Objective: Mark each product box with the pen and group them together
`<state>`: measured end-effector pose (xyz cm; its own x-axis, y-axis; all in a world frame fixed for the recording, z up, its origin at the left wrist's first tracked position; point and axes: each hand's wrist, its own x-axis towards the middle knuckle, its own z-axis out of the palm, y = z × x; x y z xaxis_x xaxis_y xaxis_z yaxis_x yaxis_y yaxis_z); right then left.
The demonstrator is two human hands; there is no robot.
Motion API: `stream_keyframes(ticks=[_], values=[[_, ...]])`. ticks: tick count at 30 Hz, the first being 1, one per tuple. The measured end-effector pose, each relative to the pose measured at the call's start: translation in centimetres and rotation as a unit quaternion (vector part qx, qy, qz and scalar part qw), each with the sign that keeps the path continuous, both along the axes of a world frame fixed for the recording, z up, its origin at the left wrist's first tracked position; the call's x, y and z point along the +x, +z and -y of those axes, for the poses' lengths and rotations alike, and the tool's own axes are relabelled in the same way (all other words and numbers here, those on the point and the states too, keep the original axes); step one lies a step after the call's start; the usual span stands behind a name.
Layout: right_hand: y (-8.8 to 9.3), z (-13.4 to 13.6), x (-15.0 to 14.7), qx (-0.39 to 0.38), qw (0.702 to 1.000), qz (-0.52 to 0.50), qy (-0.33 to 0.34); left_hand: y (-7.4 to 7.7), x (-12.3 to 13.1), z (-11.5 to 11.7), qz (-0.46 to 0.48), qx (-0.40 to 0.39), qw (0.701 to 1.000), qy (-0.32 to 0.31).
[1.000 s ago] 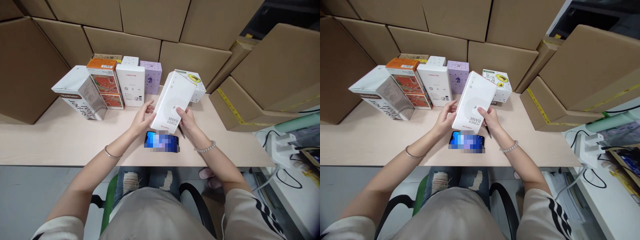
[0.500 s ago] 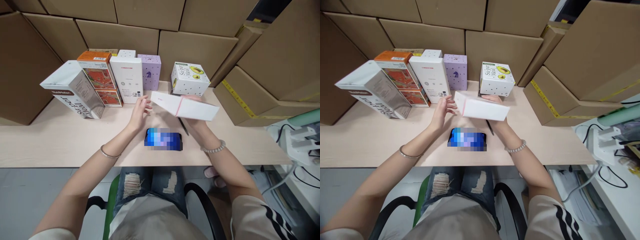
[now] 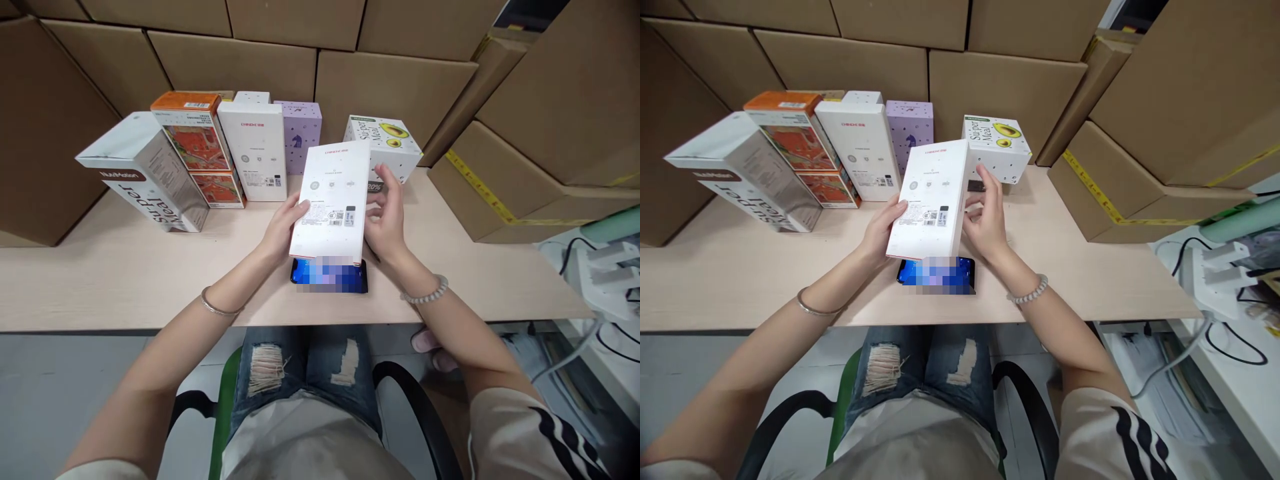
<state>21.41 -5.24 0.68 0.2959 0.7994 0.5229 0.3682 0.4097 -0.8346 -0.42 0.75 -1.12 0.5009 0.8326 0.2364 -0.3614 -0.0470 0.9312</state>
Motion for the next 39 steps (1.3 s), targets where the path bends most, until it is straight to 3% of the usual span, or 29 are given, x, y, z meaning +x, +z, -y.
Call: stream_keyframes(ticks=[4,7,9,12,15,20,24,29,34,39], values=[[0.4,0.1,-0.5,-0.097,0.988,-0.122,0.026,0.3,0.2,0.1,0.025,0.001,0.999,0.046],[0.4,-0.1,-0.4,-0.177,0.971,-0.125,0.100,0.1,0.4,0.3,0.026,0.020,0.995,0.097],[0.2,-0.2,-0.5,-0.184,0.965,-0.116,0.147,-0.2,0.5,0.5,0.013,0.059,0.989,0.133],[-0.3,-0.5,-0.7,-0.131,0.968,-0.109,0.186,-0.3,0.4,0.7,-0.018,0.144,0.974,0.175],[-0.8,-0.9,-0.5,-0.114,0.973,-0.084,0.181,0.0,0.2,1.1,-0.064,0.253,0.941,0.216],[-1.1,-0.9,-0.3,-0.176,0.971,-0.055,0.153,1.1,-0.1,2.0,-0.111,0.440,0.860,0.235],[-1.4,-0.9,-0.4,-0.187,0.970,-0.040,0.149,1.2,-0.3,2.0,-0.148,0.483,0.828,0.242],[-1.5,-1.2,0.4,-0.037,0.988,0.144,0.036,-0.3,-0.4,0.2,-0.145,0.380,0.876,0.259],[-1.2,-0.6,1.0,0.097,0.946,0.306,-0.045,-1.1,-0.3,-0.8,-0.091,0.236,0.944,0.210],[-1.2,-0.2,0.8,0.143,0.920,0.354,-0.090,-0.1,0.0,-0.3,-0.051,0.166,0.970,0.169]])
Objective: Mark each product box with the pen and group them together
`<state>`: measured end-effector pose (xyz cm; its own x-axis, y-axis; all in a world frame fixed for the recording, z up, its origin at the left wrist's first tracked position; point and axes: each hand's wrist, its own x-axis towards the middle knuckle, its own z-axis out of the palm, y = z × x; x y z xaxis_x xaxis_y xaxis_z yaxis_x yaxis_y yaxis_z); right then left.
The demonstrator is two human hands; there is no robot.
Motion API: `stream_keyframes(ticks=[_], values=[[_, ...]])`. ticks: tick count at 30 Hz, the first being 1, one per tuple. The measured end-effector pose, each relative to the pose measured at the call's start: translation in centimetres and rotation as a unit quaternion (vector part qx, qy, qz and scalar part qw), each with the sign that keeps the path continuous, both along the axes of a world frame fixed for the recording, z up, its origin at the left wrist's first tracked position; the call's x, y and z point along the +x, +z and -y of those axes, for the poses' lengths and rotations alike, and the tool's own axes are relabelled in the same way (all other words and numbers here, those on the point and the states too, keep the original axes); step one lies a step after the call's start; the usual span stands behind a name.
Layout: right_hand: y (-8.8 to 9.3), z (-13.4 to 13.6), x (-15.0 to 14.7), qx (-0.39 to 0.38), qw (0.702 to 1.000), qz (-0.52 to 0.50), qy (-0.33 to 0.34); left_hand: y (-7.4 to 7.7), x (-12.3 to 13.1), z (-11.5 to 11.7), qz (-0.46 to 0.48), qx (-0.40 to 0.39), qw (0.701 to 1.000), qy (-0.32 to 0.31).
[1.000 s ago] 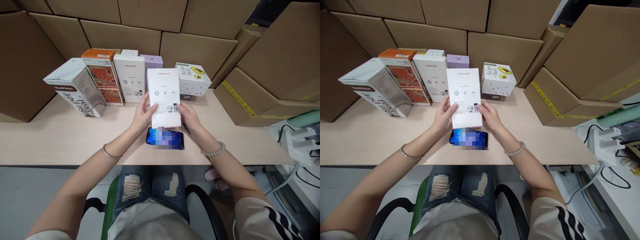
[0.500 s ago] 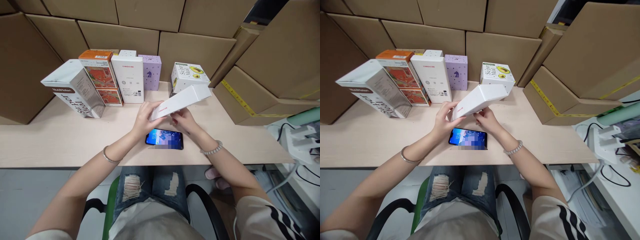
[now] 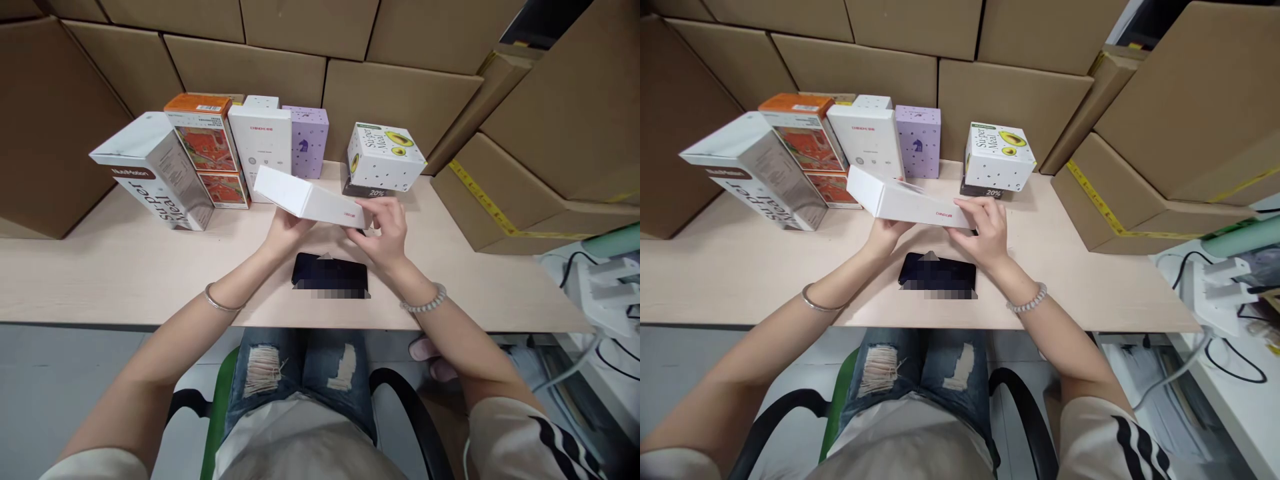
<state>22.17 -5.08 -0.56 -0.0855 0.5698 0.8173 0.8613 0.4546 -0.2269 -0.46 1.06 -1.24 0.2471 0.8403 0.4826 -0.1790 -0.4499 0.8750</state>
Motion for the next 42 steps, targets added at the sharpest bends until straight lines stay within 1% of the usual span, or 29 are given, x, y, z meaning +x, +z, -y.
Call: stream_keyframes(ticks=[3,5,7,10,12,14,16,18,20,22,23,25,26,27,28,30,31,32,33,35,37,38,39,40,41,42], values=[[0.0,-0.1,0.0,0.009,1.000,-0.009,0.009,0.1,0.3,0.0,0.039,-0.061,0.997,-0.027],[-0.1,-0.4,0.3,0.010,1.000,-0.016,0.019,0.0,0.3,-0.1,0.075,-0.094,0.993,-0.019],[-0.4,-0.9,0.7,0.005,0.999,-0.030,0.031,0.1,0.2,-0.2,0.103,-0.102,0.989,-0.018],[-0.8,-1.8,1.5,0.004,0.997,-0.070,0.026,0.6,-0.2,-0.2,0.101,-0.111,0.987,-0.065],[-0.8,-2.1,1.9,0.008,0.995,-0.097,0.021,1.0,-0.4,-0.1,0.095,-0.147,0.980,-0.097],[-0.6,-2.1,2.2,-0.008,0.994,-0.105,0.023,1.1,-0.4,-0.1,0.107,-0.198,0.969,-0.107],[-0.2,-1.8,2.2,-0.043,0.995,-0.088,0.019,1.2,-0.3,0.1,0.113,-0.240,0.958,-0.109],[0.1,-1.4,2.0,-0.077,0.995,-0.060,0.012,1.3,-0.1,0.4,0.086,-0.267,0.952,-0.121],[0.3,-1.2,1.5,-0.096,0.994,-0.056,0.019,1.5,0.0,0.8,0.054,-0.275,0.949,-0.142],[0.5,-1.1,1.1,-0.114,0.990,-0.085,0.026,1.8,-0.2,1.1,0.043,-0.262,0.952,-0.152],[0.6,-1.0,0.9,-0.122,0.987,-0.106,0.017,1.9,-0.3,1.1,0.048,-0.249,0.956,-0.147],[1.2,-0.8,0.7,-0.158,0.979,-0.121,-0.035,2.1,-0.6,0.8,0.061,-0.222,0.965,-0.124],[1.6,-0.6,0.7,-0.198,0.972,-0.106,-0.071,2.1,-0.7,0.6,0.067,-0.209,0.969,-0.110],[2.0,-0.4,0.8,-0.257,0.957,-0.076,-0.107,2.1,-0.8,0.4,0.071,-0.199,0.973,-0.097],[2.5,-0.2,0.9,-0.333,0.932,-0.034,-0.138,2.1,-0.9,0.1,0.074,-0.192,0.975,-0.086],[3.1,0.1,1.2,-0.479,0.859,0.054,-0.173,1.9,-1.0,-0.3,0.082,-0.183,0.977,-0.075],[3.2,0.1,1.3,-0.526,0.827,0.085,-0.180,1.8,-1.0,-0.5,0.089,-0.180,0.977,-0.071],[3.3,0.2,1.4,-0.551,0.808,0.105,-0.182,1.7,-1.0,-0.7,0.099,-0.180,0.976,-0.068],[3.3,0.2,1.5,-0.559,0.801,0.116,-0.180,1.6,-1.1,-0.8,0.110,-0.187,0.974,-0.066],[3.2,0.1,1.8,-0.550,0.810,0.118,-0.168,1.5,-1.1,-0.9,0.124,-0.220,0.965,-0.068],[3.2,-0.1,2.0,-0.539,0.820,0.115,-0.154,1.5,-1.2,-0.8,0.118,-0.269,0.952,-0.084],[3.2,-0.2,2.1,-0.528,0.830,0.109,-0.145,1.7,-1.3,-0.8,0.110,-0.295,0.944,-0.097],[3.1,-0.4,2.3,-0.508,0.847,0.088,-0.131,1.8,-1.4,-0.6,0.104,-0.319,0.935,-0.111],[3.1,-0.6,2.5,-0.479,0.870,0.046,-0.109,2.1,-1.4,-0.5,0.101,-0.343,0.925,-0.125],[3.0,-0.9,2.6,-0.441,0.894,-0.019,-0.079,2.4,-1.4,-0.3,0.099,-0.369,0.913,-0.142],[3.0,-1.1,2.8,-0.400,0.910,-0.103,-0.038,2.6,-1.4,-0.1,0.097,-0.395,0.900,-0.159]])
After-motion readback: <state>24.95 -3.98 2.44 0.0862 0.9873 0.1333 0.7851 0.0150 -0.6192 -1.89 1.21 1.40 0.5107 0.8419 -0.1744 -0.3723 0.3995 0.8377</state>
